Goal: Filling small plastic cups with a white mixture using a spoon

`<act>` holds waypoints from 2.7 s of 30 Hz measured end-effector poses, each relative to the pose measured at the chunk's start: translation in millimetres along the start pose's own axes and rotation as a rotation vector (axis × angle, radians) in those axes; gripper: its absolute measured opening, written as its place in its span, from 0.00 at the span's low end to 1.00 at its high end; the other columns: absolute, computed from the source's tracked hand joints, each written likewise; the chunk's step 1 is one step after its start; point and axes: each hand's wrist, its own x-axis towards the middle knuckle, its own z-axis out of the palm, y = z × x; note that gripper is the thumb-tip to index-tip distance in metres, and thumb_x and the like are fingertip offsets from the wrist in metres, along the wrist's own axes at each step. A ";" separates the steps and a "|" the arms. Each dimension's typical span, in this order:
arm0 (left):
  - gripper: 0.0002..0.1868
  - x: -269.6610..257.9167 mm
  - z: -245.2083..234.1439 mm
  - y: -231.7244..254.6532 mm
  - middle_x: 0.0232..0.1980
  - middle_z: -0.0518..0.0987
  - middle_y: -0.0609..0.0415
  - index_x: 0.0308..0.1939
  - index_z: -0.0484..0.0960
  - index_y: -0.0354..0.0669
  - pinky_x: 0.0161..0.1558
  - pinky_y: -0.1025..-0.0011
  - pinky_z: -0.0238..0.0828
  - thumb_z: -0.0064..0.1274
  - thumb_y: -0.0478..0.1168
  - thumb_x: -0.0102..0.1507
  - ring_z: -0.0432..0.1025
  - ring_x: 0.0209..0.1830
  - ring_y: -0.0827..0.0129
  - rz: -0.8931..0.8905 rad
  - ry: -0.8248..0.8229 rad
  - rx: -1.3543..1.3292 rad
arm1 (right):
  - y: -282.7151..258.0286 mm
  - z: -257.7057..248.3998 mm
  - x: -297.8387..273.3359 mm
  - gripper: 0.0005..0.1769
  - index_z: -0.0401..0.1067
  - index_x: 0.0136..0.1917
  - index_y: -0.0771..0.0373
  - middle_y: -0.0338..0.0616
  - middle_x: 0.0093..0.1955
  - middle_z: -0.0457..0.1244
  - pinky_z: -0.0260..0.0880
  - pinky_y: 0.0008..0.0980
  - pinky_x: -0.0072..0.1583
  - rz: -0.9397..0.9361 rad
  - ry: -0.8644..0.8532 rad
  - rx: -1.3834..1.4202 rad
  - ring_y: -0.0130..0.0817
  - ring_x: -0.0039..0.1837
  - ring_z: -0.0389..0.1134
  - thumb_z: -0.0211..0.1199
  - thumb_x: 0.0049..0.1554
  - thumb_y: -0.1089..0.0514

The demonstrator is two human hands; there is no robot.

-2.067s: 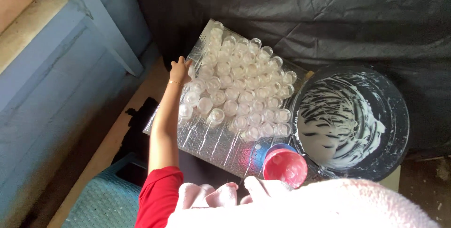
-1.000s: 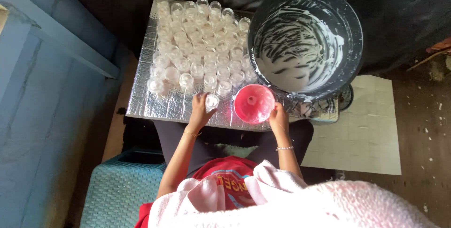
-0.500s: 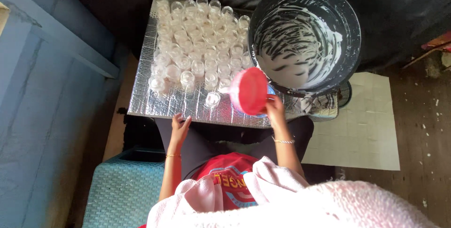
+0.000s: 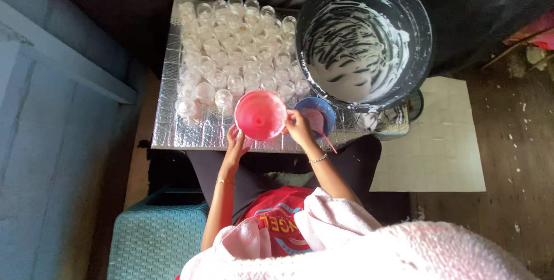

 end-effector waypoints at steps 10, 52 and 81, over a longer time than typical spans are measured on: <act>0.51 11.2 34.2 9.6 0.80 0.39 0.26 0.79 0.33 0.47 0.66 0.22 0.41 0.52 0.60 0.69 0.41 0.80 0.27 -0.111 0.057 -0.253 | 20.5 -94.9 -22.3 0.21 0.72 0.64 0.59 0.58 0.59 0.67 0.78 0.49 0.56 0.037 0.061 -0.742 0.51 0.55 0.74 0.61 0.63 0.47; 0.57 36.3 -114.4 -63.7 0.79 0.50 0.31 0.71 0.45 0.50 0.61 0.45 0.76 0.45 0.84 0.57 0.69 0.73 0.47 -0.004 0.957 -0.287 | 35.7 -183.1 188.1 0.19 0.82 0.42 0.48 0.31 0.42 0.72 0.67 0.33 0.37 0.228 -0.328 -1.431 0.34 0.46 0.73 0.51 0.61 0.61; 0.61 61.8 28.8 -20.7 0.68 0.66 0.32 0.76 0.59 0.43 0.55 0.40 0.74 0.54 0.78 0.51 0.66 0.65 0.38 -0.123 -0.332 -0.468 | 9.8 -249.5 174.4 0.51 0.57 0.21 0.54 0.28 0.19 0.45 0.55 0.24 0.28 0.531 -0.131 -1.122 0.25 0.21 0.48 0.20 0.57 0.13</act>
